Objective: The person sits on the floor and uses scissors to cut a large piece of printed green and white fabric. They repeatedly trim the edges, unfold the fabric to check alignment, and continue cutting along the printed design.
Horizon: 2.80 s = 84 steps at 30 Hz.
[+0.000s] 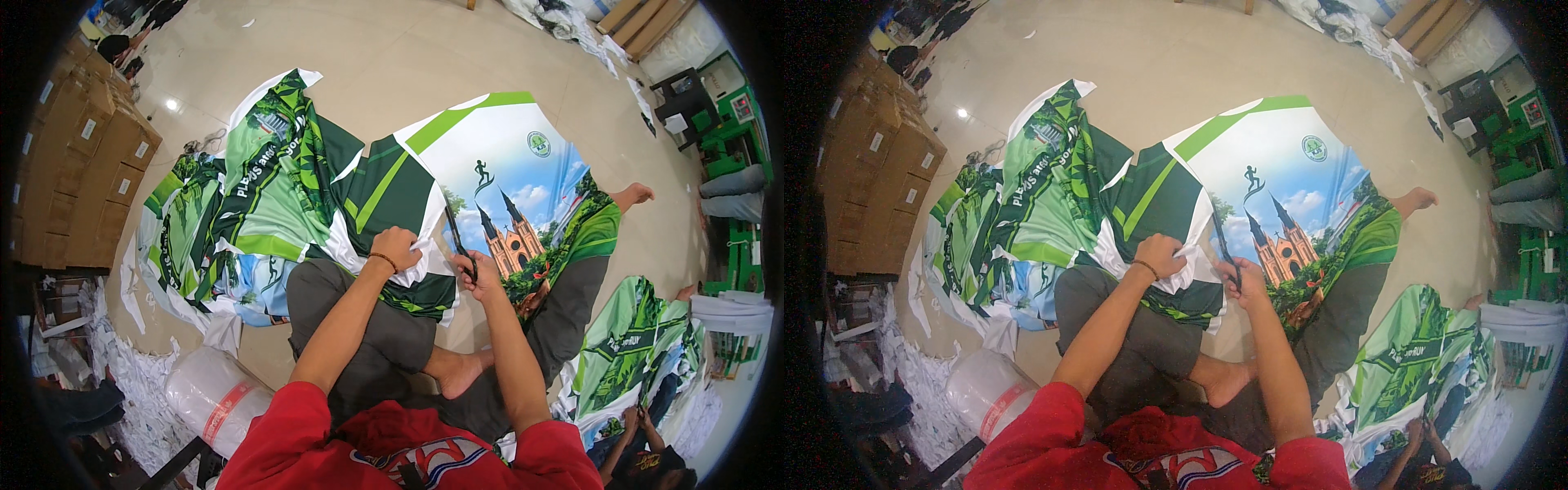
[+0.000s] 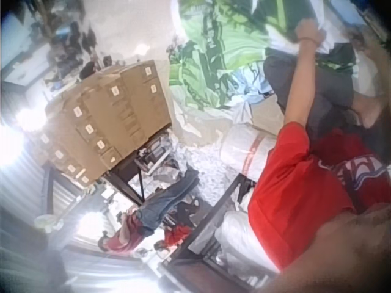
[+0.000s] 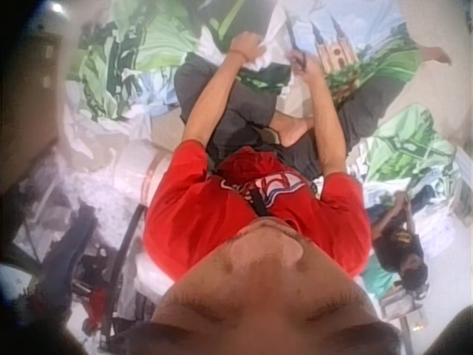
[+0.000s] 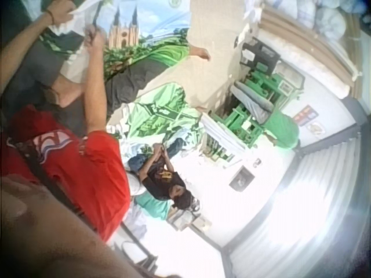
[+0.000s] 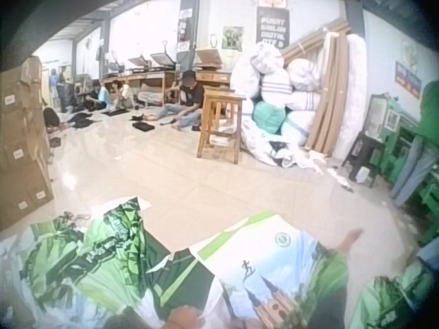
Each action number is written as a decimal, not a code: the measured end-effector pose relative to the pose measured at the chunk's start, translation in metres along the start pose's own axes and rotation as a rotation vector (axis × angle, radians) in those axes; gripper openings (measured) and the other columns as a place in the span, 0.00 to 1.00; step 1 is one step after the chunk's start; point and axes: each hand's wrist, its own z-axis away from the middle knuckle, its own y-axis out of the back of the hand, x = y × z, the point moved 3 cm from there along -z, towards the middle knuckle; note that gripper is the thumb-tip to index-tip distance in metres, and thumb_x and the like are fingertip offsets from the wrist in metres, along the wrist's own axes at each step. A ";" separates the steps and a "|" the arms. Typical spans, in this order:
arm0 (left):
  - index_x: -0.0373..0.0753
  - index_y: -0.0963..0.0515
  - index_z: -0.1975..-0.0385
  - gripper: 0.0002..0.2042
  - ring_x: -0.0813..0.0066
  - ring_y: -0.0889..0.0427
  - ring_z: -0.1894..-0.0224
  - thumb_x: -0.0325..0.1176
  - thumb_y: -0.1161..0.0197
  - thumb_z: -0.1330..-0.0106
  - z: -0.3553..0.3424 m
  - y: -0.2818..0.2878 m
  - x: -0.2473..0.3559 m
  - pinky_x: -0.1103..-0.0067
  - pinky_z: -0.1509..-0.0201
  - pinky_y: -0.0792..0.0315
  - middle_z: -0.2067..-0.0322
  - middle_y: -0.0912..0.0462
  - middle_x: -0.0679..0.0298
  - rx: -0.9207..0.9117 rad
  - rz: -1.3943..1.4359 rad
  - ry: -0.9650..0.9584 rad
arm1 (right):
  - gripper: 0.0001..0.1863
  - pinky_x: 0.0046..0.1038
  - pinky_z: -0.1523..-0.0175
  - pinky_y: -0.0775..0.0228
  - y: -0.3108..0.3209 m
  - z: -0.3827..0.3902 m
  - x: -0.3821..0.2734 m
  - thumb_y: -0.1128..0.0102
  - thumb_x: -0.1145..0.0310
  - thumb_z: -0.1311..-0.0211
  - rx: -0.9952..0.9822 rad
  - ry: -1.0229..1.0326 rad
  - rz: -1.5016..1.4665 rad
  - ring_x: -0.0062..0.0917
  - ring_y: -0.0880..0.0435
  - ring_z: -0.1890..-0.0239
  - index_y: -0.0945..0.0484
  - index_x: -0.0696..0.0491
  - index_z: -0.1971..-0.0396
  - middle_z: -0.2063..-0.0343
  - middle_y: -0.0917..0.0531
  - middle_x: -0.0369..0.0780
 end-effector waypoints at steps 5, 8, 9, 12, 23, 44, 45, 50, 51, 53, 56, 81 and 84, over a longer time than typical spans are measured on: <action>0.45 0.14 0.70 0.13 0.46 0.16 0.64 0.44 0.36 0.50 0.001 0.002 -0.001 0.59 0.55 0.21 0.70 0.15 0.50 -0.019 0.006 0.032 | 0.18 0.17 0.90 0.51 0.009 -0.008 0.001 0.25 0.70 0.50 -0.035 0.006 0.059 0.12 0.35 0.92 0.28 0.52 0.66 0.83 0.26 0.31; 0.46 0.13 0.69 0.13 0.47 0.16 0.64 0.45 0.35 0.50 0.001 0.003 -0.002 0.60 0.55 0.21 0.70 0.15 0.50 -0.025 0.012 0.041 | 0.15 0.17 0.90 0.52 0.011 -0.014 -0.003 0.29 0.69 0.45 -0.065 -0.017 0.014 0.14 0.35 0.91 0.25 0.56 0.62 0.81 0.26 0.34; 0.46 0.13 0.69 0.13 0.47 0.16 0.64 0.45 0.35 0.49 0.001 0.003 -0.002 0.60 0.55 0.21 0.70 0.15 0.50 -0.025 0.013 0.041 | 0.14 0.17 0.90 0.52 0.012 -0.017 -0.006 0.30 0.69 0.45 -0.084 -0.005 0.008 0.14 0.35 0.91 0.25 0.56 0.63 0.81 0.26 0.33; 0.46 0.13 0.69 0.13 0.47 0.16 0.64 0.45 0.35 0.49 0.000 0.004 -0.002 0.60 0.55 0.21 0.71 0.15 0.51 -0.038 0.033 0.046 | 0.13 0.17 0.90 0.53 0.014 -0.028 -0.017 0.31 0.67 0.43 -0.113 0.012 0.026 0.14 0.36 0.91 0.24 0.56 0.63 0.82 0.27 0.33; 0.46 0.14 0.70 0.13 0.48 0.16 0.63 0.45 0.35 0.49 0.000 0.004 -0.005 0.60 0.54 0.22 0.71 0.15 0.51 -0.059 0.046 0.072 | 0.18 0.18 0.89 0.53 0.011 -0.037 -0.051 0.24 0.71 0.52 -0.066 0.019 0.303 0.13 0.36 0.91 0.27 0.56 0.65 0.83 0.27 0.33; 0.45 0.15 0.72 0.12 0.46 0.17 0.65 0.45 0.36 0.49 -0.001 0.006 -0.005 0.59 0.56 0.22 0.73 0.16 0.51 -0.089 0.065 0.074 | 0.19 0.18 0.88 0.55 -0.007 -0.061 -0.085 0.21 0.70 0.56 -0.075 0.032 0.393 0.12 0.39 0.91 0.25 0.57 0.69 0.85 0.28 0.32; 0.44 0.15 0.72 0.12 0.46 0.17 0.65 0.45 0.36 0.49 -0.001 0.006 -0.004 0.59 0.56 0.22 0.73 0.16 0.51 -0.095 0.065 0.075 | 0.19 0.18 0.88 0.55 -0.008 -0.061 -0.084 0.21 0.70 0.56 -0.084 0.022 0.370 0.12 0.39 0.91 0.25 0.56 0.70 0.85 0.28 0.32; 0.45 0.13 0.69 0.12 0.49 0.16 0.63 0.42 0.37 0.50 -0.001 0.008 -0.003 0.61 0.54 0.22 0.70 0.15 0.51 -0.129 0.061 0.091 | 0.16 0.19 0.88 0.56 -0.009 -0.062 -0.084 0.22 0.70 0.56 -0.121 -0.011 0.278 0.12 0.39 0.92 0.25 0.54 0.75 0.85 0.29 0.31; 0.45 0.13 0.69 0.12 0.49 0.16 0.63 0.42 0.37 0.50 -0.001 0.007 -0.003 0.61 0.54 0.22 0.70 0.15 0.51 -0.127 0.060 0.091 | 0.16 0.19 0.88 0.56 -0.010 -0.065 -0.086 0.22 0.69 0.56 -0.126 -0.016 0.279 0.12 0.40 0.91 0.25 0.54 0.75 0.85 0.29 0.31; 0.45 0.14 0.70 0.12 0.48 0.16 0.63 0.42 0.37 0.49 -0.001 0.007 -0.003 0.61 0.54 0.22 0.70 0.15 0.50 -0.127 0.054 0.093 | 0.16 0.19 0.87 0.56 -0.010 -0.069 -0.089 0.22 0.69 0.56 -0.129 -0.011 0.290 0.12 0.39 0.91 0.25 0.54 0.76 0.85 0.29 0.31; 0.44 0.14 0.70 0.12 0.48 0.16 0.63 0.42 0.37 0.49 -0.001 0.008 -0.003 0.61 0.54 0.22 0.70 0.15 0.50 -0.120 0.066 0.097 | 0.16 0.19 0.87 0.55 -0.009 -0.075 -0.092 0.22 0.69 0.57 -0.107 0.029 0.361 0.13 0.39 0.90 0.25 0.54 0.76 0.85 0.29 0.31; 0.44 0.14 0.70 0.13 0.47 0.16 0.63 0.45 0.37 0.46 -0.002 0.005 -0.005 0.59 0.54 0.22 0.71 0.15 0.52 -0.115 0.085 0.087 | 0.16 0.18 0.86 0.53 -0.030 -0.109 -0.129 0.21 0.66 0.59 -0.168 0.004 0.518 0.13 0.35 0.89 0.22 0.55 0.75 0.84 0.27 0.31; 0.44 0.14 0.70 0.13 0.47 0.16 0.64 0.45 0.37 0.46 -0.002 0.004 -0.006 0.59 0.54 0.22 0.71 0.15 0.51 -0.122 0.061 0.094 | 0.16 0.18 0.85 0.53 -0.039 -0.113 -0.138 0.21 0.65 0.59 -0.183 -0.003 0.556 0.13 0.35 0.89 0.21 0.55 0.76 0.84 0.27 0.31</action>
